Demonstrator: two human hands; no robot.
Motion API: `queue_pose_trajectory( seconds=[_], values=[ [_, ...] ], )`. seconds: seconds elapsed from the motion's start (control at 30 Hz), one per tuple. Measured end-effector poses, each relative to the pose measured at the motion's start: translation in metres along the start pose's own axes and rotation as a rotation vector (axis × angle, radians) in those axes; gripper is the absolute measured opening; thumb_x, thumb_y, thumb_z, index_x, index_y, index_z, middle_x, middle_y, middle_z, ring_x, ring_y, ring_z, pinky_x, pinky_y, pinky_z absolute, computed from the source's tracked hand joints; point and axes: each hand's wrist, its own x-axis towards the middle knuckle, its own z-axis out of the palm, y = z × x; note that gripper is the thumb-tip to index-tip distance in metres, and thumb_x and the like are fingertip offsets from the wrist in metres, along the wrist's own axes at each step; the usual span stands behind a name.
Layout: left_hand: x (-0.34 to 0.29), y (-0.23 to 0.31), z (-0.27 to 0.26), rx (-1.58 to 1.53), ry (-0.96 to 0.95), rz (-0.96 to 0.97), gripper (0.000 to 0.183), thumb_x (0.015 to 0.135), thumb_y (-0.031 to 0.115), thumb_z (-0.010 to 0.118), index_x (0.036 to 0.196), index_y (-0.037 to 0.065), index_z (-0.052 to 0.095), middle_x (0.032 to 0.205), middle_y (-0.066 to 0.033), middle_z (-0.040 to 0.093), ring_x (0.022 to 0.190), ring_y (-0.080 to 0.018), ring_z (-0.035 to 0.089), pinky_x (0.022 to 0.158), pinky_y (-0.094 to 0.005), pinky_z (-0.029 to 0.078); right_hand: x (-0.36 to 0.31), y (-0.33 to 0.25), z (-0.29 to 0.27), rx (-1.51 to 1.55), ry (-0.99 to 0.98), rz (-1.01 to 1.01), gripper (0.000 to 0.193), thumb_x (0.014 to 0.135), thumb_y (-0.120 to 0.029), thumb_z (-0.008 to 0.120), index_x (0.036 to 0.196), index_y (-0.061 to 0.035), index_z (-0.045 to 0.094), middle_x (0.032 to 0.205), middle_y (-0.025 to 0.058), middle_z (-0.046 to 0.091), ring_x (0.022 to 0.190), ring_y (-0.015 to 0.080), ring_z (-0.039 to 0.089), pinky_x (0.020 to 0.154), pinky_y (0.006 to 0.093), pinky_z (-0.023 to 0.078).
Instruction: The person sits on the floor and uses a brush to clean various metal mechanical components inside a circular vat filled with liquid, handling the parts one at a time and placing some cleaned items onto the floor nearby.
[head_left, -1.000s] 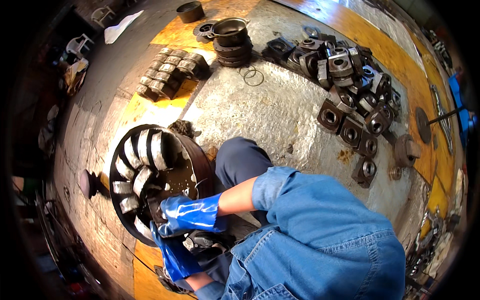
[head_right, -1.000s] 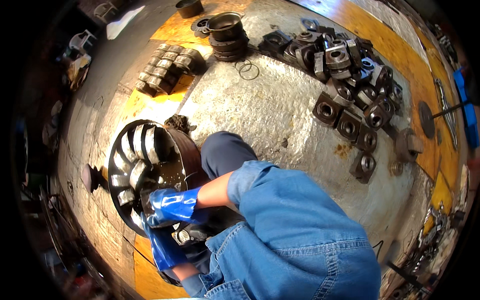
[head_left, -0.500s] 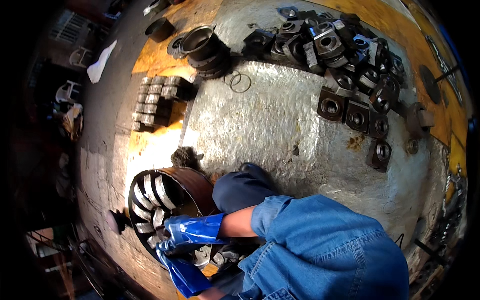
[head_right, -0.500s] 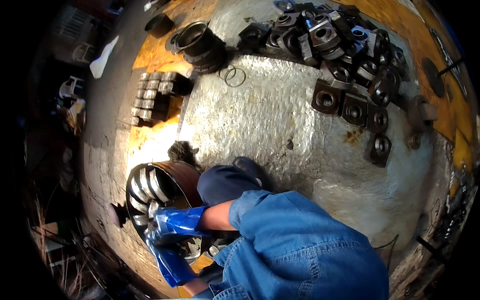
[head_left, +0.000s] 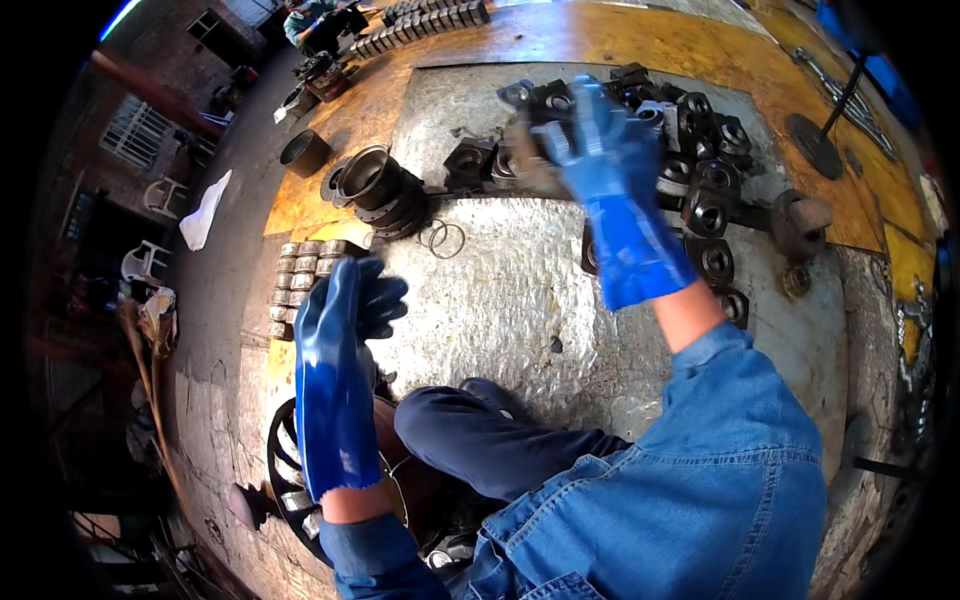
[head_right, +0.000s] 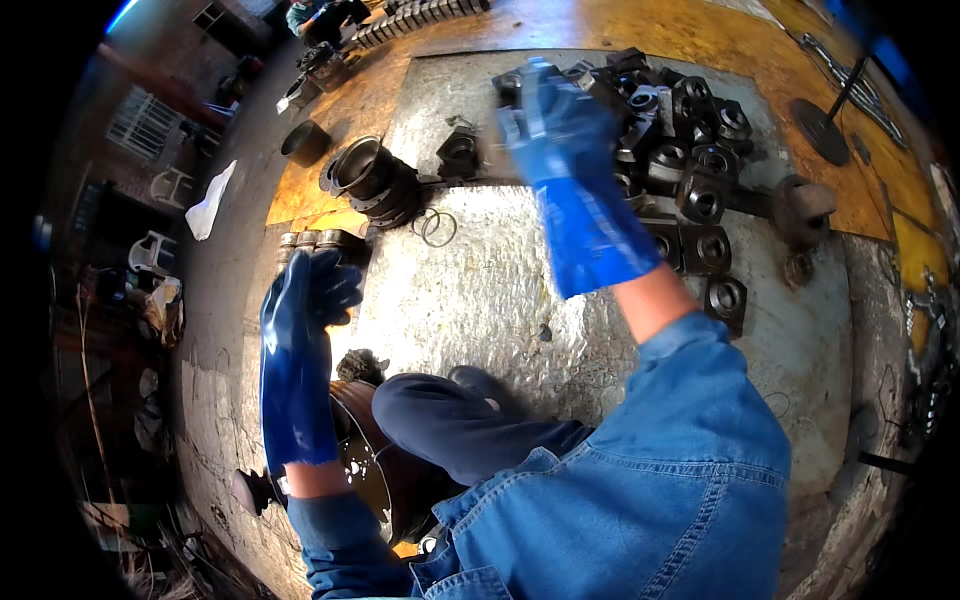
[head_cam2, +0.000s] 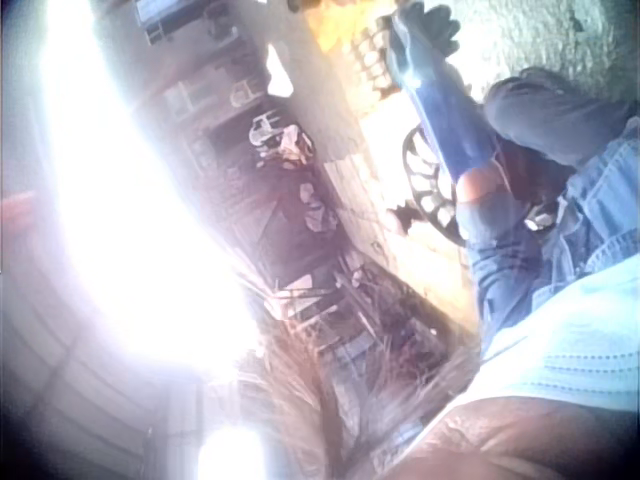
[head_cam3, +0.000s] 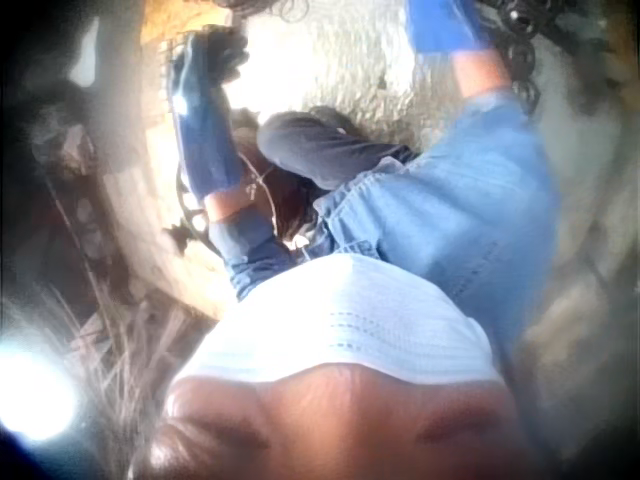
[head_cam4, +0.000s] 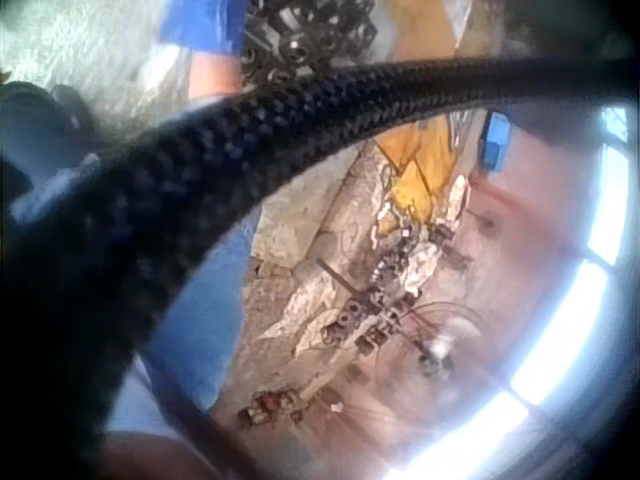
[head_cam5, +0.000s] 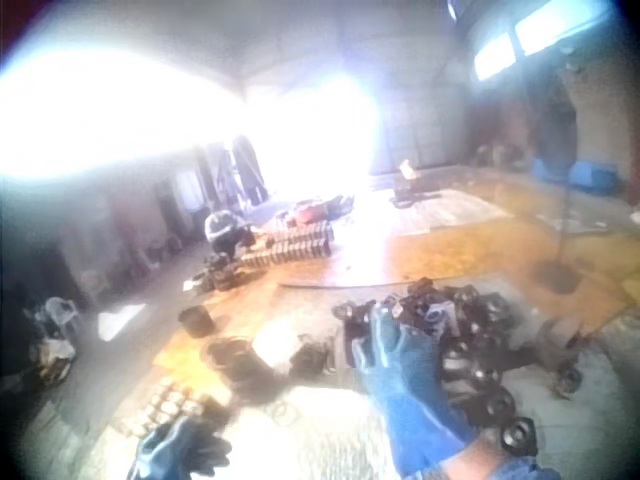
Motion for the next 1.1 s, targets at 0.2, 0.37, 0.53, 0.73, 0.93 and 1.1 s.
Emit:
queue_pose_trajectory(
  seconds=[0.2, 0.37, 0.53, 0.73, 0.93, 1.1],
  values=[
    [-0.078, -0.093, -0.122, -0.069, 0.276, -0.282, 0.037, 0.109, 0.033, 0.063, 0.123, 0.000, 0.074, 0.099, -0.0171, 0.081, 0.076, -0.0249, 0.077, 0.068, -0.0337, 0.060, -0.055, -0.039, -0.067, 0.942, -0.351, 0.174, 0.055, 0.098, -0.053, 0.067, 0.137, -0.0141, 0.069, 0.126, 0.0157, 0.076, 0.112, 0.0364, 0.075, 0.097, 0.0486, 0.061],
    [-0.187, -0.173, -0.194, -0.122, 0.301, -0.386, 0.044, 0.109, 0.039, 0.063, 0.132, 0.004, 0.070, 0.105, -0.0134, 0.080, 0.086, -0.0207, 0.076, 0.078, -0.0340, 0.060, -0.073, -0.136, -0.123, 1.347, -0.811, -0.026, 0.057, 0.095, -0.035, 0.078, 0.143, -0.0064, 0.066, 0.126, 0.0197, 0.076, 0.112, 0.0304, 0.076, 0.096, 0.0422, 0.061],
    [-0.330, -0.260, -0.240, -0.345, 0.535, -0.439, 0.048, 0.109, 0.041, 0.063, 0.136, 0.002, 0.066, 0.115, -0.0146, 0.078, 0.095, -0.0212, 0.074, 0.083, -0.0344, 0.059, -0.103, -0.252, -0.226, 1.628, -1.048, -0.443, 0.057, 0.094, -0.031, 0.078, 0.144, -0.0069, 0.067, 0.119, 0.0149, 0.077, 0.103, 0.0228, 0.076, 0.093, 0.0370, 0.060],
    [-0.381, -0.319, -0.288, -0.507, 0.757, -0.397, 0.054, 0.111, 0.045, 0.057, 0.143, 0.001, 0.062, 0.122, -0.0167, 0.076, 0.103, -0.0242, 0.075, 0.085, -0.0341, 0.058, -0.151, -0.335, -0.335, 1.543, -1.388, -0.783, 0.065, 0.091, -0.042, 0.075, 0.145, -0.0060, 0.065, 0.112, 0.0135, 0.077, 0.101, 0.0240, 0.074, 0.094, 0.0348, 0.056],
    [-0.344, -0.363, -0.349, -0.848, 0.952, -0.188, 0.049, 0.109, 0.042, 0.061, 0.140, 0.005, 0.062, 0.118, -0.0169, 0.078, 0.088, -0.0245, 0.076, 0.069, -0.0324, 0.057, -0.207, -0.464, -0.271, 1.231, -1.318, -0.682, 0.078, 0.088, -0.054, 0.081, 0.140, 0.0024, 0.066, 0.128, 0.0190, 0.074, 0.104, 0.0246, 0.071, 0.094, 0.0390, 0.056],
    [-0.350, -0.377, -0.375, -0.966, 1.018, -0.199, 0.057, 0.108, 0.048, 0.060, 0.143, 0.003, 0.061, 0.128, -0.0177, 0.075, 0.093, -0.0253, 0.076, 0.071, -0.0338, 0.059, -0.212, -0.533, -0.292, 1.256, -1.398, -0.409, 0.091, 0.083, -0.061, 0.084, 0.138, 0.0093, 0.065, 0.137, 0.0262, 0.069, 0.117, 0.0372, 0.068, 0.100, 0.0464, 0.054]
  ],
)
